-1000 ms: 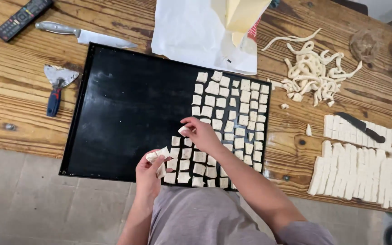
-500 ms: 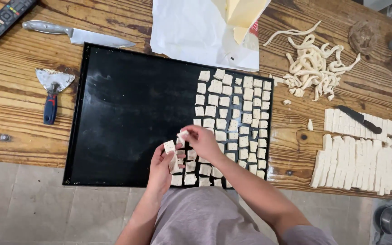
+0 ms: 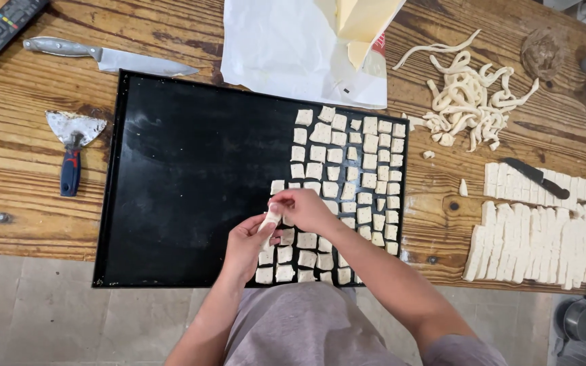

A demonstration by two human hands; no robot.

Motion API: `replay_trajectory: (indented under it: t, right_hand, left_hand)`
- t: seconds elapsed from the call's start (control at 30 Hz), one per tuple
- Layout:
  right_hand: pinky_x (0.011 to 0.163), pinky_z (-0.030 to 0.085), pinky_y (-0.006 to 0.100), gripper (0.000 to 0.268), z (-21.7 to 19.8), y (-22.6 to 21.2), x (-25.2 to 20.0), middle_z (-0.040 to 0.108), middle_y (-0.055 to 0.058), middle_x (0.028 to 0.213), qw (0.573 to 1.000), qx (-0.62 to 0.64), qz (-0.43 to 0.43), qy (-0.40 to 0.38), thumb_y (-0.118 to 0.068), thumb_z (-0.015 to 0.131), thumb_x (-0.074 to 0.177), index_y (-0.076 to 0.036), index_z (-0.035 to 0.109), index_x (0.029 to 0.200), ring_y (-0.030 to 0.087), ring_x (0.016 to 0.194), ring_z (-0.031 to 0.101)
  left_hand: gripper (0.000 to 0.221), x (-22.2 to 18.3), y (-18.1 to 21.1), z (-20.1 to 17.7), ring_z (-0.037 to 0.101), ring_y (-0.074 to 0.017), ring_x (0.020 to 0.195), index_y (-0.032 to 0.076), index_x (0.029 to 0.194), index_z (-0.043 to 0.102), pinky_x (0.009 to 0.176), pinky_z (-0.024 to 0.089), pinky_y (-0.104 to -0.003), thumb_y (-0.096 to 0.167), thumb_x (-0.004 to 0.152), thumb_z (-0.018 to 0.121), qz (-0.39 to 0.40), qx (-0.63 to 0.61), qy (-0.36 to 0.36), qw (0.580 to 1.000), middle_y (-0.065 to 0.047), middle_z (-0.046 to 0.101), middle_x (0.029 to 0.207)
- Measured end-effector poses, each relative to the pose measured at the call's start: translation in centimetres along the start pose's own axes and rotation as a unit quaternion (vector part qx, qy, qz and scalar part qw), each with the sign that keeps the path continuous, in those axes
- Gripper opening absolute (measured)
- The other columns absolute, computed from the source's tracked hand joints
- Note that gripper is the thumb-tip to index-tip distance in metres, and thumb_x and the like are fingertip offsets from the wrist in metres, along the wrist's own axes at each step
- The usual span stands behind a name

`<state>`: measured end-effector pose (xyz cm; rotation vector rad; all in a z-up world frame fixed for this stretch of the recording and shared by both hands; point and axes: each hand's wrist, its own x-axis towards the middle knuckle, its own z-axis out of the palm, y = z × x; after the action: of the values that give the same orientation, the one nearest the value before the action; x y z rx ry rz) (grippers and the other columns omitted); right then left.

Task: Cutting dough into small squares and arranging them on a baking tray

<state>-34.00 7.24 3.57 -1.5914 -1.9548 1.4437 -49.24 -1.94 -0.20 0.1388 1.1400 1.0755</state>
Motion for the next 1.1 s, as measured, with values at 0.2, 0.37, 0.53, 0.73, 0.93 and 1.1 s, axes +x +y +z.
replay_trajectory:
  t: [0.2, 0.37, 0.53, 0.73, 0.93, 1.1]
  right_hand:
    - [0.088, 0.05, 0.039, 0.016, -1.0, 4.3, 5.5, 0.07, -0.011, 0.094, 0.948, -0.24, -0.099, 0.182, -0.042, 0.071, 0.094, -0.03, 0.074, 0.105, 0.021, 0.097, 0.064]
    - [0.086, 0.051, 0.036, 0.021, -0.5, 4.1, 6.0, 0.064, -0.009, 0.097, 0.931, -0.245, -0.138, 0.233, -0.046, 0.069, 0.095, -0.029, 0.07, 0.107, 0.021, 0.096, 0.06]
    - [0.08, 0.057, 0.04, 0.025, -0.7, -2.0, 1.5, 0.075, 0.009, 0.091, 0.999, 0.032, 0.01, 0.015, -0.034, 0.074, 0.093, -0.014, 0.074, 0.108, 0.026, 0.084, 0.072]
    - [0.075, 0.057, 0.036, 0.006, -2.3, 3.1, 7.3, 0.071, -0.001, 0.083, 0.968, -0.097, -0.06, 0.223, -0.029, 0.072, 0.096, -0.024, 0.075, 0.097, 0.024, 0.079, 0.07]
    - [0.087, 0.05, 0.041, 0.012, -2.4, 4.7, 10.3, 0.07, -0.003, 0.085, 0.948, -0.196, -0.119, 0.219, -0.038, 0.073, 0.095, -0.027, 0.073, 0.098, 0.026, 0.089, 0.066]
    - [0.086, 0.048, 0.038, 0.014, -2.2, 5.7, 10.2, 0.069, -0.009, 0.086, 0.94, -0.182, -0.131, 0.256, -0.045, 0.075, 0.09, -0.032, 0.073, 0.097, 0.022, 0.089, 0.064]
  left_hand:
    - [0.037, -0.3, 1.6, 0.9, 0.075, -0.0342, 0.1, -0.009, 0.13, 0.064, 0.087, 0.064, -0.041, -0.005, 0.093, 0.063, 0.032, 0.017, -0.019, 0.999, -0.026, 0.071, 0.114]
    - [0.038, -0.2, 1.3, 0.5, 0.076, -0.0303, 0.082, -0.011, 0.131, 0.062, 0.063, 0.061, -0.028, -0.004, 0.094, 0.065, 0.032, 0.03, 0.003, 0.999, -0.023, 0.068, 0.103]
    - [0.04, 0.0, 1.4, 1.1, 0.07, -0.0294, 0.102, -0.007, 0.137, 0.061, 0.088, 0.06, -0.035, -0.006, 0.096, 0.06, 0.031, -0.006, 0.021, 0.999, -0.023, 0.063, 0.111]
    - [0.038, 1.6, 0.9, 1.1, 0.074, -0.0405, 0.106, -0.011, 0.126, 0.06, 0.096, 0.06, -0.043, -0.01, 0.089, 0.07, -0.003, -0.072, 0.031, 0.997, -0.029, 0.071, 0.113]
    - [0.042, 2.9, 0.9, 1.1, 0.068, -0.0424, 0.115, -0.009, 0.134, 0.055, 0.109, 0.052, -0.051, -0.014, 0.093, 0.061, 0.022, -0.08, 0.024, 0.996, -0.025, 0.062, 0.113]
    - [0.029, 5.5, -0.2, 1.8, 0.071, -0.0188, 0.084, -0.003, 0.118, 0.064, 0.09, 0.062, -0.036, -0.007, 0.09, 0.073, 0.063, -0.097, 0.061, 0.991, -0.008, 0.065, 0.093]
